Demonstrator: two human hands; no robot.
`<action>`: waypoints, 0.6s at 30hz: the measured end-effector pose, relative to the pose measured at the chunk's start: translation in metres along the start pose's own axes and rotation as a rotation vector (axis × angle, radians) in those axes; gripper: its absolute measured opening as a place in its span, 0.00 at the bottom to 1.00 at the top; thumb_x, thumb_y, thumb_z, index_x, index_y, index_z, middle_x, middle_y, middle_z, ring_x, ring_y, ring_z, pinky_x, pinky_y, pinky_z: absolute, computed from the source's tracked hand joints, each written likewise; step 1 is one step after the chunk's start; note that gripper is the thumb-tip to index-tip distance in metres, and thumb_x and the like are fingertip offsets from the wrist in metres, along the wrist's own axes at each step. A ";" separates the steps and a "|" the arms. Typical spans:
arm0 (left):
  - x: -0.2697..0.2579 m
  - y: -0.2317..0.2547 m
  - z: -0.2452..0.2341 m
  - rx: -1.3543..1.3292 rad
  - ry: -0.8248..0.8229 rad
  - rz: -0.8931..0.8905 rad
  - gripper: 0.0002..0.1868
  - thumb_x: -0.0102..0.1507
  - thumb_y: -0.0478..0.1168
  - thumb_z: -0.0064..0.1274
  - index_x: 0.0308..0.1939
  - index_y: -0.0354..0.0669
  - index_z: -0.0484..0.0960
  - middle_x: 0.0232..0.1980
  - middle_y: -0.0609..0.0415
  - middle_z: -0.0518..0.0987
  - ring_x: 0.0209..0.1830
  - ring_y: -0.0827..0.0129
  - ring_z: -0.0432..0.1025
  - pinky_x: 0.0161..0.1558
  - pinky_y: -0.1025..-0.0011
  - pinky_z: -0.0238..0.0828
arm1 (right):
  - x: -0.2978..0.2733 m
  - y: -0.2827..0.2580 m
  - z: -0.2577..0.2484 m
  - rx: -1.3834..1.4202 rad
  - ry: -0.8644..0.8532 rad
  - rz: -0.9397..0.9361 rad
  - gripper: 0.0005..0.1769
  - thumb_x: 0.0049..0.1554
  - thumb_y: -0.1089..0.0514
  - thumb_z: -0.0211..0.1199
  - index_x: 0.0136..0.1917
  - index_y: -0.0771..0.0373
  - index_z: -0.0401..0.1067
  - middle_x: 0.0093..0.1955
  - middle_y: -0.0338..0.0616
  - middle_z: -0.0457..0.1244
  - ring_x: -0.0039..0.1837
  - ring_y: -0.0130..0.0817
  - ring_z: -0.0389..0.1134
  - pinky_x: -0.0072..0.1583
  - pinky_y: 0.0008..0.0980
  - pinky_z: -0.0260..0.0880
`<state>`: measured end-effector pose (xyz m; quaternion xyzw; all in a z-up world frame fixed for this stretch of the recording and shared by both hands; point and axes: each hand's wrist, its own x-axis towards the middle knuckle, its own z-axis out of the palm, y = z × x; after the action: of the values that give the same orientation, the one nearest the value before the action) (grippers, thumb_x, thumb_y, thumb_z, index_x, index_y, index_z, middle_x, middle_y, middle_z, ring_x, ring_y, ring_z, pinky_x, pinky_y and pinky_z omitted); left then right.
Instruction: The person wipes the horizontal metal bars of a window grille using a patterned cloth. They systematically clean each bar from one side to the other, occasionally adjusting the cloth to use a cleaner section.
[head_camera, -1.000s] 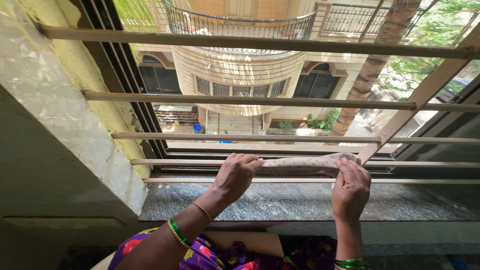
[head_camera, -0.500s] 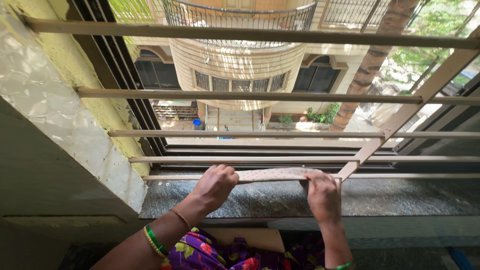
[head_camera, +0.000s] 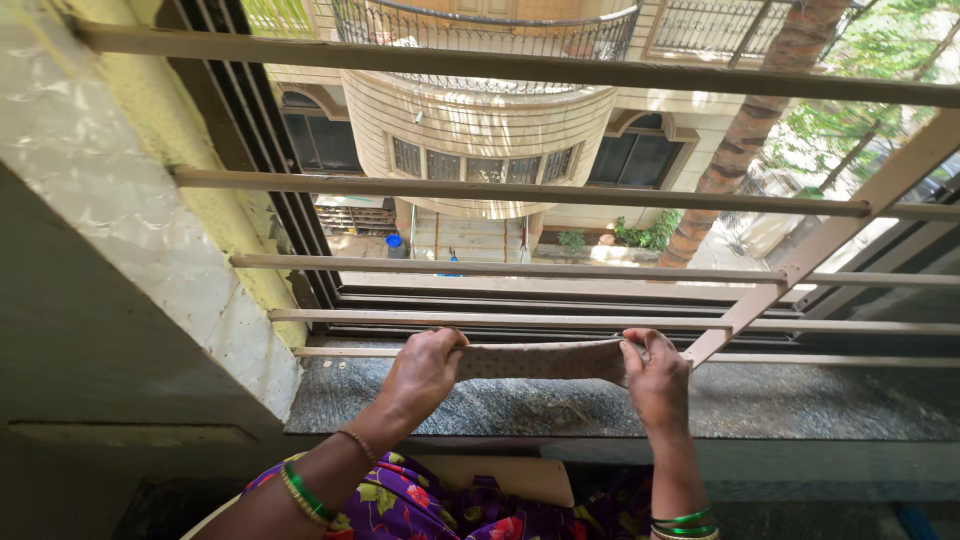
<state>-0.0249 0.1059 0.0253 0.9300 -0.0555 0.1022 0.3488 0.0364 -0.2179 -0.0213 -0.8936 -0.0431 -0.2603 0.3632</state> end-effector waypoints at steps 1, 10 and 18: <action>0.003 -0.005 0.006 0.008 -0.007 -0.032 0.10 0.66 0.35 0.50 0.47 0.39 0.84 0.41 0.45 0.85 0.36 0.60 0.81 0.46 0.66 0.80 | 0.000 0.007 0.008 -0.021 0.032 -0.047 0.08 0.59 0.61 0.65 0.51 0.65 0.75 0.50 0.52 0.71 0.46 0.44 0.73 0.48 0.39 0.74; 0.024 -0.037 0.034 0.143 0.016 -0.060 0.14 0.65 0.38 0.49 0.52 0.42 0.84 0.39 0.43 0.85 0.30 0.61 0.80 0.36 0.67 0.77 | -0.004 0.021 0.029 -0.214 0.120 -0.176 0.06 0.59 0.60 0.65 0.50 0.61 0.78 0.51 0.46 0.70 0.58 0.44 0.69 0.60 0.45 0.66; 0.002 0.015 0.022 0.373 -0.157 0.036 0.22 0.74 0.46 0.34 0.54 0.34 0.78 0.49 0.42 0.82 0.50 0.52 0.75 0.70 0.59 0.59 | -0.033 0.004 0.042 -0.344 0.090 -0.439 0.19 0.65 0.50 0.53 0.65 0.59 0.73 0.65 0.49 0.66 0.73 0.46 0.61 0.75 0.55 0.46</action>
<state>-0.0221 0.0796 0.0189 0.9824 -0.0791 0.0441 0.1633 0.0270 -0.1885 -0.0654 -0.8989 -0.1746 -0.3758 0.1425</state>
